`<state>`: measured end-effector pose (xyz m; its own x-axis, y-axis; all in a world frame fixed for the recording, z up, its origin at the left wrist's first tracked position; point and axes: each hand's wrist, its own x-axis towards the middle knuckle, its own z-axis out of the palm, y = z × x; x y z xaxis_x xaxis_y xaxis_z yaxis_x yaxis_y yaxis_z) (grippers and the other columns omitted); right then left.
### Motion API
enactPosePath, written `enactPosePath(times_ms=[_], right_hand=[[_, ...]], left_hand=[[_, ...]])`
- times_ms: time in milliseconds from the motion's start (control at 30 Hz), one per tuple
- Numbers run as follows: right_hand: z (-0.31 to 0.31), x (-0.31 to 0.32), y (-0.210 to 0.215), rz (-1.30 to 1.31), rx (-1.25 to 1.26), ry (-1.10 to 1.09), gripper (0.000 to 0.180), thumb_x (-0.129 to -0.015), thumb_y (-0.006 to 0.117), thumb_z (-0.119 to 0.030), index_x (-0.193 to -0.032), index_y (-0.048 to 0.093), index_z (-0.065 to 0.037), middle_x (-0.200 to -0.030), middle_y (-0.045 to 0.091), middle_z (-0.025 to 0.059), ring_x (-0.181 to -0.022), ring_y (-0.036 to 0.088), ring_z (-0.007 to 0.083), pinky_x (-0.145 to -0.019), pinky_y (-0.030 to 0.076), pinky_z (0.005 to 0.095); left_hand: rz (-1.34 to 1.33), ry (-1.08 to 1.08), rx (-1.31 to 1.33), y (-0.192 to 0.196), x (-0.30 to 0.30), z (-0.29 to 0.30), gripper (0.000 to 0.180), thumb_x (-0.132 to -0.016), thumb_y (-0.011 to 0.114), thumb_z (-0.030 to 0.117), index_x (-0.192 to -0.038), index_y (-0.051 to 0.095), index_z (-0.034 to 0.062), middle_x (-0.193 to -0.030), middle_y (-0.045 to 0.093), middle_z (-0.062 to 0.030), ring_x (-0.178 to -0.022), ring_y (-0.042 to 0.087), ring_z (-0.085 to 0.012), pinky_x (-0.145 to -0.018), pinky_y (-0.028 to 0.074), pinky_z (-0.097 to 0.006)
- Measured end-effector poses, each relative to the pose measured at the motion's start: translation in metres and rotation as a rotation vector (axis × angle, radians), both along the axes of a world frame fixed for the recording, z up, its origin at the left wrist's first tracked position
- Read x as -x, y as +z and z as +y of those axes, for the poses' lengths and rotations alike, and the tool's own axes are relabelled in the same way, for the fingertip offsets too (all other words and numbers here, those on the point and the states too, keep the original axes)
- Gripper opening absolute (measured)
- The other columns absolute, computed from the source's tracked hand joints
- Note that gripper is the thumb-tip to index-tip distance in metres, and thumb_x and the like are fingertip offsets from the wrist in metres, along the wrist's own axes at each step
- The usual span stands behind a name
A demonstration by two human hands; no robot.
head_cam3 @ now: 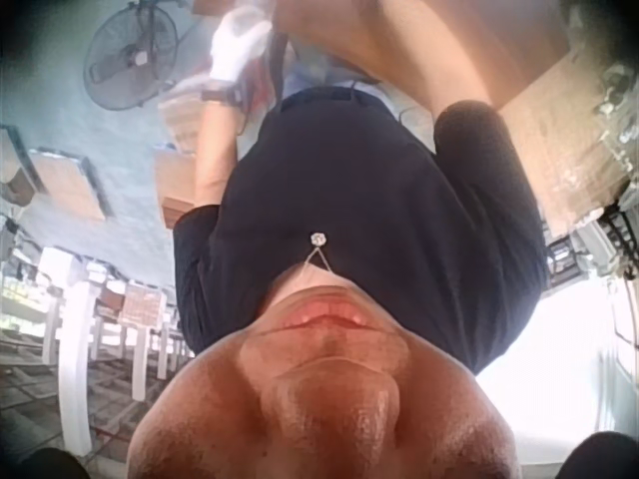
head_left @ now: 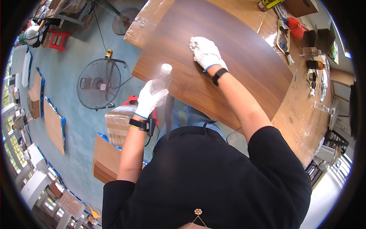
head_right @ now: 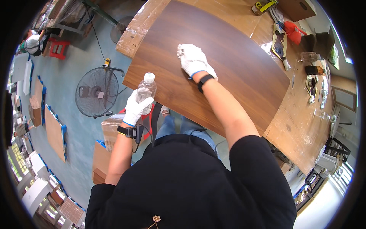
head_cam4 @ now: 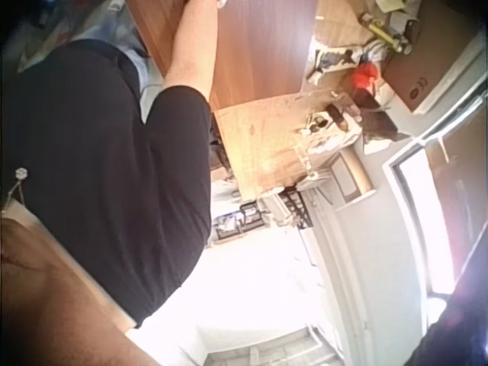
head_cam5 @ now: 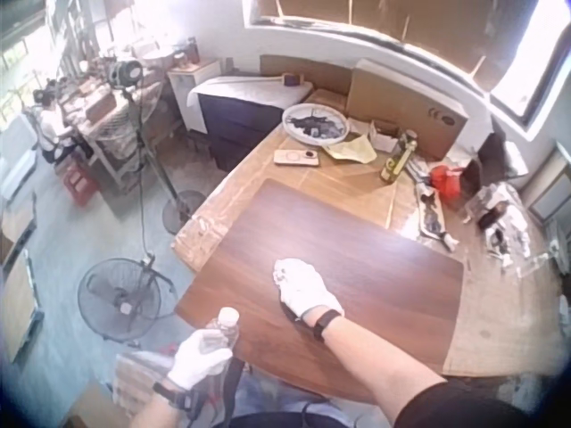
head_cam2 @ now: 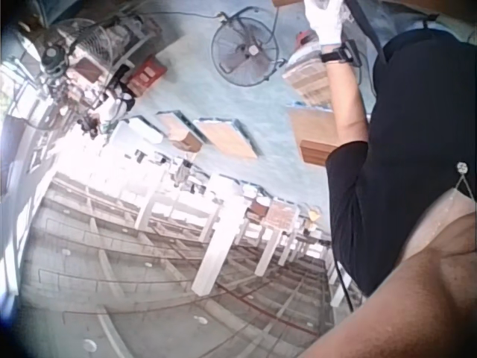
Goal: The recorder lifts a finished wooden furniture panel from a stack and wipes it down with a cloth.
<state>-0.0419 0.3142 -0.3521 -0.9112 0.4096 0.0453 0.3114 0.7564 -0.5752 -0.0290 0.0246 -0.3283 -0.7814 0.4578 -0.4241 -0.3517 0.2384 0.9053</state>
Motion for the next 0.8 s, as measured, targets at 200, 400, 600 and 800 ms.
enactPosePath(times_ms=[200,400,600,800], right_hand=[[0.022,-0.022,0.0,0.034,0.0,0.125,0.024,-0.092,0.049,-0.027,-0.103,0.064,-0.012,-0.104,0.067,0.0129,-0.092,0.064,0.0347,-0.082,0.052,0.044],[0.047,-0.047,0.011,-0.208,0.004,-0.101,0.029,-0.094,0.04,-0.028,-0.093,0.064,-0.011,-0.096,0.065,0.0167,-0.088,0.063,0.0382,-0.078,0.05,0.0465],[-0.023,-0.035,0.01,-0.131,-0.022,0.002,0.026,-0.094,0.043,-0.025,-0.098,0.064,-0.009,-0.105,0.065,0.0185,-0.096,0.062,0.0392,-0.087,0.049,0.0486],[0.04,-0.02,0.015,-0.205,-0.042,-0.214,0.025,-0.093,0.044,-0.027,-0.091,0.063,-0.011,-0.093,0.066,0.0181,-0.089,0.063,0.0399,-0.076,0.052,0.0478]], left_hand=[[0.07,-0.01,0.015,-0.001,0.004,-0.005,0.047,-0.076,0.077,0.005,-0.116,0.055,-0.0009,-0.11,0.063,-0.0106,-0.102,0.06,-0.0181,-0.091,0.048,-0.031],[0.094,0.109,0.009,-0.016,0.004,-0.04,0.042,-0.078,0.075,0.008,-0.115,0.056,0.0004,-0.107,0.064,-0.0104,-0.098,0.061,-0.0168,-0.087,0.049,-0.03],[0.047,0.119,-0.058,-0.018,0.003,-0.033,0.041,-0.078,0.074,0.007,-0.114,0.056,0.0009,-0.106,0.065,-0.0095,-0.098,0.061,-0.0167,-0.086,0.049,-0.03],[0.143,0.097,-0.018,-0.01,0.001,-0.042,0.038,-0.079,0.072,0.004,-0.113,0.056,0.0009,-0.107,0.065,-0.0092,-0.097,0.061,-0.0173,-0.088,0.049,-0.031]])
